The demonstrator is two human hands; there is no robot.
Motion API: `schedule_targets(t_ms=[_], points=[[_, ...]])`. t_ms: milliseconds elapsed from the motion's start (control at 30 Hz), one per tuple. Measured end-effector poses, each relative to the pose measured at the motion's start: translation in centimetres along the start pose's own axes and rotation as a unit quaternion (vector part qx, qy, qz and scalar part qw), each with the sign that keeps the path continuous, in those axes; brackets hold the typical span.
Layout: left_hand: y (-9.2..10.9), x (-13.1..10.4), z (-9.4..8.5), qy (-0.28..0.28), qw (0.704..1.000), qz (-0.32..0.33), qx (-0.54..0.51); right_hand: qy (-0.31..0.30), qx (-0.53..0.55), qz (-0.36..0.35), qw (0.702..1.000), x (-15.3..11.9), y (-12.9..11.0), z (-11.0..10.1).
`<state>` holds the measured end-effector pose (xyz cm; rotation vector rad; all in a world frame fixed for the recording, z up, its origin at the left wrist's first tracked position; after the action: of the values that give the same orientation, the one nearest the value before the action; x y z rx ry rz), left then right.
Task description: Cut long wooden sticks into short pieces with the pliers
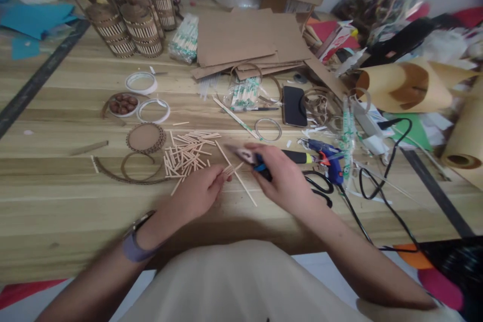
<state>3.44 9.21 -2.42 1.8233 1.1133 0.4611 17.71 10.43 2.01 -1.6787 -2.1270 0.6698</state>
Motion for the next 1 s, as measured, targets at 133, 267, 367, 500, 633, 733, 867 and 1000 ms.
schedule_targets(t_ms=[133,267,367,500,633,733,867,1000], points=[[0.6,0.0,-0.2,0.032,0.995,0.02,0.089,-0.025,-0.105,-0.01,0.994,0.5,-1.2,2.5],[0.3,-0.1,-0.1,0.07,0.985,0.032,0.154,-0.019,-0.152,0.014,0.988,0.6,-1.2,3.6],[0.0,-0.1,-0.1,0.093,0.977,0.015,0.19,-0.015,-0.172,0.039,0.984,0.9,-1.0,4.4],[-0.5,0.0,-0.3,0.08,0.989,-0.009,0.124,-0.029,-0.089,0.076,0.993,1.7,-0.3,4.2],[-0.9,-0.3,1.6,0.007,0.971,-0.026,-0.238,-0.097,0.091,0.067,0.989,2.2,0.0,2.9],[-0.4,-0.7,1.8,0.027,0.89,-0.029,-0.455,-0.134,0.202,0.058,0.968,1.9,0.1,1.9],[-1.0,-0.8,-0.9,0.169,0.843,0.002,-0.511,-0.152,0.28,0.076,0.945,1.1,0.5,1.3],[-1.6,-0.3,0.5,0.096,0.921,-0.049,-0.374,-0.151,0.166,-0.011,0.975,0.3,-2.1,1.6]])
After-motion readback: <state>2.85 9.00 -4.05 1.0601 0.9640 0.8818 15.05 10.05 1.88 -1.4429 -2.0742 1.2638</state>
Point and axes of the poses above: each hand's wrist, its own x-axis towards the middle knuckle, its own z-axis out of the palm, y = z × x, the point moved 9 cm from there along x, towards the middle knuckle, and after that the axes turned 13 degrees about z, right-handed, at the moved point
